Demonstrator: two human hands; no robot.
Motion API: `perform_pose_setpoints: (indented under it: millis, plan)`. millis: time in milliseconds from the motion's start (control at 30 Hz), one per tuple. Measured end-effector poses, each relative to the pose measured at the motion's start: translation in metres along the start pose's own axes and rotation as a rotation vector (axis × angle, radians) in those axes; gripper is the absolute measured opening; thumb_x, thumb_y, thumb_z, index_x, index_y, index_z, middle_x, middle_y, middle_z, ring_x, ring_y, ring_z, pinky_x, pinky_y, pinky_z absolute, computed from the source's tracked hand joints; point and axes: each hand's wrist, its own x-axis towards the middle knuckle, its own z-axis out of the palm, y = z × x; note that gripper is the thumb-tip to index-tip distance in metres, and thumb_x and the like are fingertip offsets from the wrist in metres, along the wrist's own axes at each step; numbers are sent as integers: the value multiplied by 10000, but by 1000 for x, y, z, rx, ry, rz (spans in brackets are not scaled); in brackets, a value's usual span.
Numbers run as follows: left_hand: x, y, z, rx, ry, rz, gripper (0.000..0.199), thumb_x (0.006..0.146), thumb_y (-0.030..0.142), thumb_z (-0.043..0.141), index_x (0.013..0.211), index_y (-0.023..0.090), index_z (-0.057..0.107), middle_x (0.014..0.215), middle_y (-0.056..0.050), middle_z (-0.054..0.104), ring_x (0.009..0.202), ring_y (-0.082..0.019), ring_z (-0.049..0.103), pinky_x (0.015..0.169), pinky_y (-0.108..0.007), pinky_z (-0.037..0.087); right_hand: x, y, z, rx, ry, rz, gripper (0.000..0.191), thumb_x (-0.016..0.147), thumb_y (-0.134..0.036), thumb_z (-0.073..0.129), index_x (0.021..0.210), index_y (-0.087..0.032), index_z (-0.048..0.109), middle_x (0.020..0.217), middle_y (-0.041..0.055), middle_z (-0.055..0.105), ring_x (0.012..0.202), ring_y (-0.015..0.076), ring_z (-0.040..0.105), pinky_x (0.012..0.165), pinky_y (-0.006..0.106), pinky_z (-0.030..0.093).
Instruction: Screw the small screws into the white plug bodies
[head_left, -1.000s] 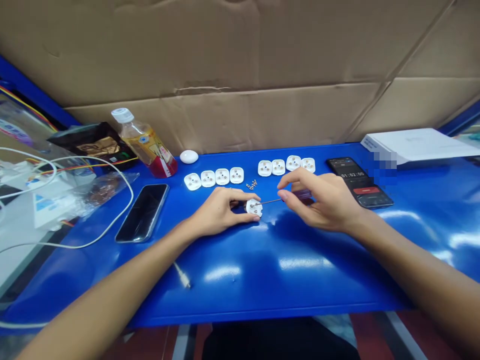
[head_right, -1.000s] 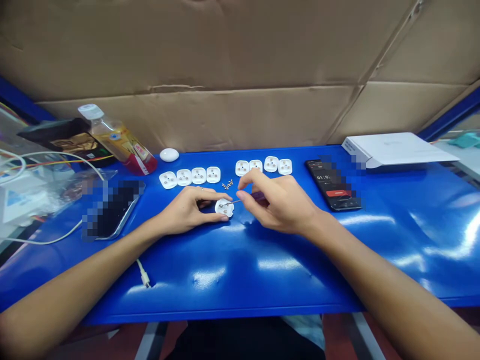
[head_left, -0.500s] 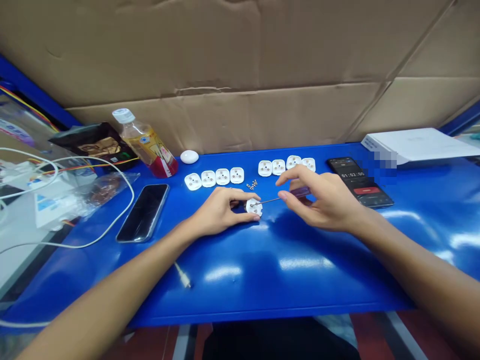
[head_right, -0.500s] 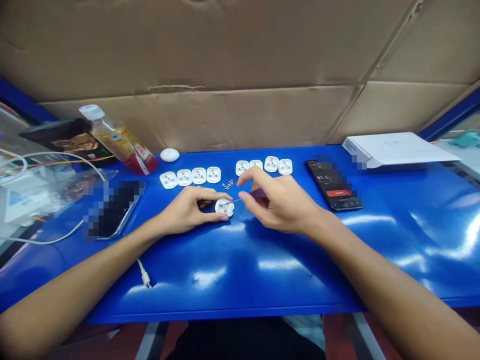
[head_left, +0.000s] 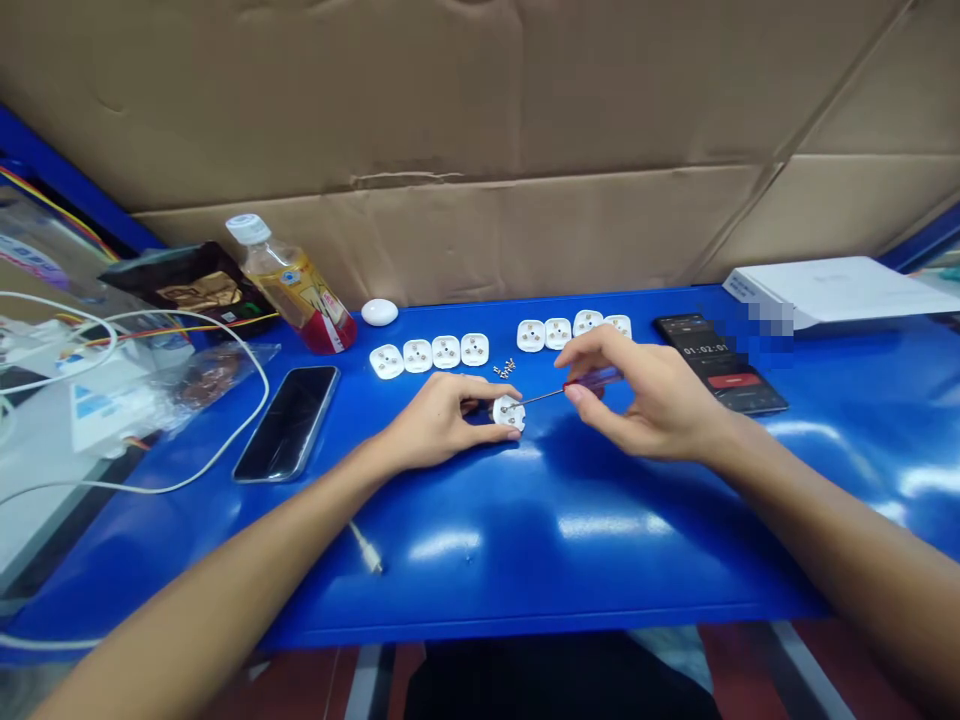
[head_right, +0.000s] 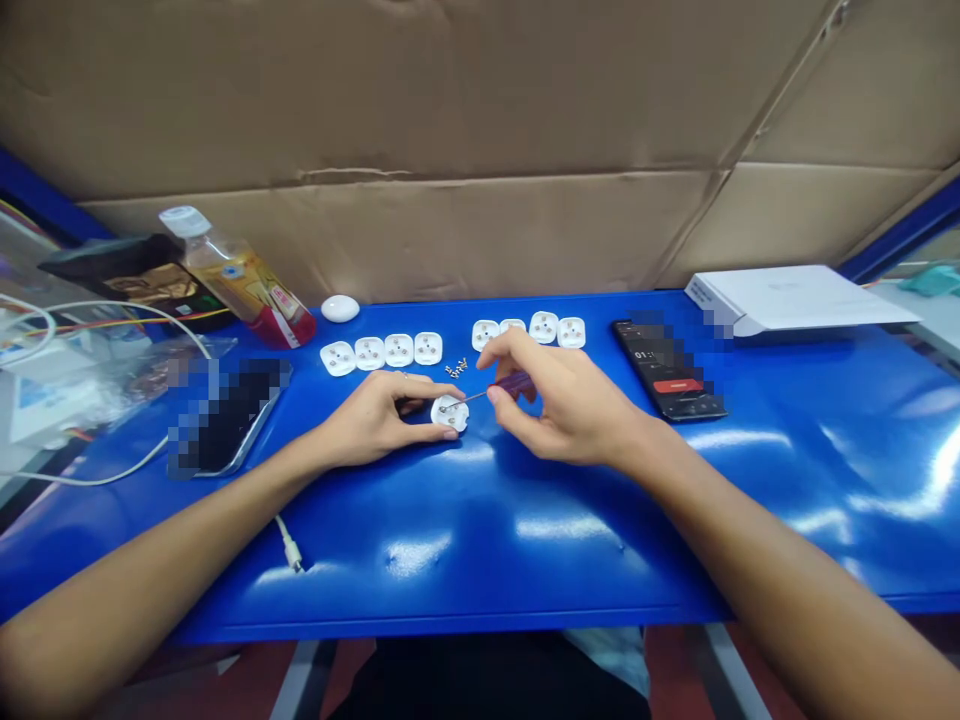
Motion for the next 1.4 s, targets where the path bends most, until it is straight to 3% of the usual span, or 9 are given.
perform_pose_setpoints:
  millis: [100, 233, 367, 533, 667, 800, 967, 1133, 1400]
  plan:
    - [0, 0, 0, 4, -2, -2, 468, 879, 452, 882, 1255, 178, 833, 1091, -61, 842, 839, -195, 685, 751, -300, 485, 0, 0, 1, -55, 6, 13, 103, 1027, -289, 629, 1125, -262, 613, 859, 7, 782, 695, 205, 767, 603, 301, 538]
    - [0, 0, -1, -3, -7, -9, 471, 877, 467, 884, 1250, 185, 834, 1083, -54, 839, 821, -185, 669, 746, -296, 475, 0, 1, 1, 8, -11, -21, 156, 1010, -252, 632, 1164, -250, 604, 1063, 58, 802, 870, 223, 799, 728, 324, 597]
    - [0, 0, 0, 0, -2, -6, 481, 872, 470, 886, 1252, 179, 832, 1064, -58, 837, 823, -189, 669, 733, -296, 471, 1, 2, 1, -51, -4, 35, 83, 1042, -317, 627, 1099, -257, 634, 838, 10, 776, 704, 210, 768, 597, 303, 525]
    - [0, 2, -1, 3, -20, -5, 451, 897, 472, 860, 1242, 183, 826, 1108, -61, 830, 846, -196, 677, 752, -298, 481, 1, 2, 0, 13, -32, -22, 148, 1009, -272, 651, 1150, -253, 613, 1051, 58, 806, 859, 224, 795, 723, 331, 596]
    - [0, 3, -2, 51, -26, 33, 388, 937, 463, 819, 1218, 195, 812, 1078, -41, 812, 831, -181, 647, 747, -289, 459, 1, 3, 1, -78, -24, 26, 91, 1042, -331, 641, 1104, -265, 634, 765, -18, 751, 636, 202, 743, 586, 305, 515]
    - [0, 4, -2, 67, -25, 21, 380, 958, 471, 796, 1217, 193, 797, 1000, -24, 777, 753, -152, 567, 709, -279, 426, 2, 3, 0, 28, -51, -6, 137, 1015, -276, 648, 1146, -255, 613, 1031, 54, 801, 846, 223, 793, 717, 335, 595]
    - [0, 2, -1, 75, -37, 63, 353, 986, 461, 772, 1214, 192, 783, 1016, -26, 765, 755, -151, 554, 726, -280, 429, 2, 3, 1, -81, -39, 39, 74, 1031, -335, 658, 1051, -266, 640, 724, -26, 730, 596, 196, 715, 560, 299, 479]
    - [-1, 2, 0, 104, -46, 65, 350, 998, 461, 763, 1227, 198, 773, 1000, -23, 746, 785, -163, 573, 747, -288, 433, 4, 1, -5, 56, -101, 2, 92, 1003, -265, 673, 1075, -255, 618, 991, 35, 795, 799, 200, 769, 670, 310, 572]
    - [-2, 3, 4, 151, -28, 113, 306, 1029, 418, 721, 1232, 191, 748, 960, -29, 717, 812, -178, 610, 773, -290, 449, 8, -8, -3, 58, -46, 184, 223, 1035, -364, 657, 847, -254, 607, 697, -23, 715, 570, 166, 648, 538, 297, 444]
